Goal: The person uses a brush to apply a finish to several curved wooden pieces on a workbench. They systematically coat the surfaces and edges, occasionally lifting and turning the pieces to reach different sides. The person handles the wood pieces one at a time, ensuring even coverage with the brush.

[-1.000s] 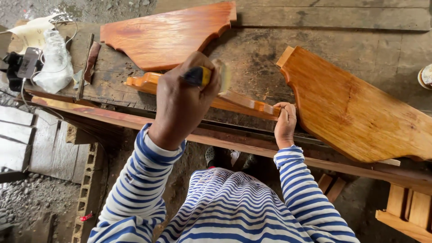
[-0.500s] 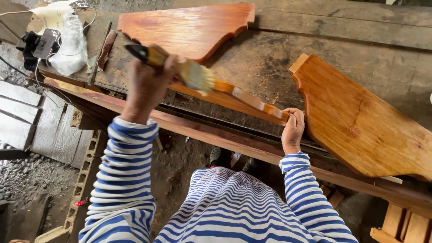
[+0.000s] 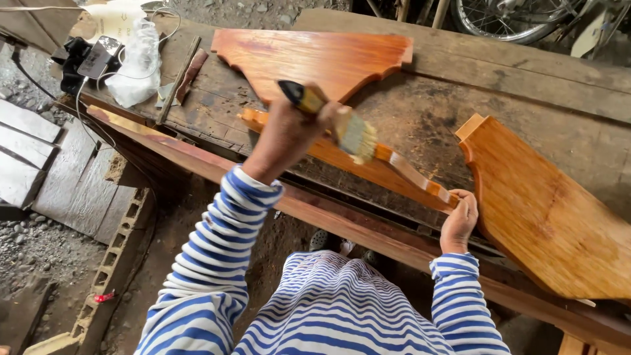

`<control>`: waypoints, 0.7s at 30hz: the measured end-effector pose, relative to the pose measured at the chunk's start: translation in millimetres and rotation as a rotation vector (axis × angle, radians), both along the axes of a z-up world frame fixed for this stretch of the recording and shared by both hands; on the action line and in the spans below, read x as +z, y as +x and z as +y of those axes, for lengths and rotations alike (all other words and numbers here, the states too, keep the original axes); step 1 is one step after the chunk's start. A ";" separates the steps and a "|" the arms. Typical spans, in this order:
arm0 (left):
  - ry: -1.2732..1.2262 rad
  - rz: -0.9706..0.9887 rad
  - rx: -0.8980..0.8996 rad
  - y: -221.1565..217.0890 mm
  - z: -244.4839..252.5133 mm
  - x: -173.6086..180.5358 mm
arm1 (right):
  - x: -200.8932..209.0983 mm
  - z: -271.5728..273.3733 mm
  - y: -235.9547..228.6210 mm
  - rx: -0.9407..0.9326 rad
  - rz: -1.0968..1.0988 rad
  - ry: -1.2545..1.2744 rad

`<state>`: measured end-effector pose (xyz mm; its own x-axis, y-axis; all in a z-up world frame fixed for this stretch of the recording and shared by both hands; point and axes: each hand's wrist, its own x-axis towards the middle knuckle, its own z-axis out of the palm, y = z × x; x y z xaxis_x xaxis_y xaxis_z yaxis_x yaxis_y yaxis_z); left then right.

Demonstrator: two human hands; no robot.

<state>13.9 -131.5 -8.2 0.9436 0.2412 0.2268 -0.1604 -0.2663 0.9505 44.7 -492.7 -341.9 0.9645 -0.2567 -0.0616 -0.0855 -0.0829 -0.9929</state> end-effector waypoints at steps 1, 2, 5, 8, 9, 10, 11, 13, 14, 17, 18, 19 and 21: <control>-0.005 0.003 -0.001 -2.1 21.9 -5.4 | -2.8 -1.2 1.5 -0.001 0.003 -0.005; -0.034 0.021 0.061 -4.9 44.4 -10.5 | -5.5 -1.4 3.1 -0.030 0.003 -0.005; -0.097 0.040 0.190 -13.6 101.8 -24.0 | -14.1 -2.0 5.4 -0.073 -0.002 0.004; 0.008 0.024 0.288 -17.6 141.0 -28.4 | -14.5 -5.4 4.0 -0.099 0.009 0.026; 0.151 0.009 0.322 -19.3 152.1 -28.6 | -13.6 -6.6 2.5 -0.108 0.026 0.043; 0.149 0.008 0.326 -20.8 161.2 -28.0 | -6.5 -2.4 0.4 -0.104 0.024 0.042; 0.370 -0.013 0.373 -22.1 169.9 -27.2 | 0.7 1.3 -1.4 -0.114 0.028 0.037; 0.590 -0.037 0.413 -20.5 175.4 -21.4 | 8.7 6.8 -2.8 -0.130 0.031 0.033; 0.290 -0.081 0.312 -19.5 171.6 -17.7 | 9.9 6.9 -3.4 -0.147 0.051 0.055; -0.132 -0.102 0.088 -14.7 156.0 -3.8 | 19.0 9.7 -6.2 -0.180 0.079 0.070; -0.249 -0.085 -0.033 -13.0 151.1 2.5 | 23.1 12.7 -5.8 -0.197 0.086 0.067; -0.250 -0.086 -0.027 -8.0 149.9 -8.1 | 20.6 10.9 -5.5 -0.191 0.085 0.066; -0.248 -0.048 -0.114 2.4 147.6 -29.2 | 15.6 7.1 -2.5 -0.208 0.047 0.086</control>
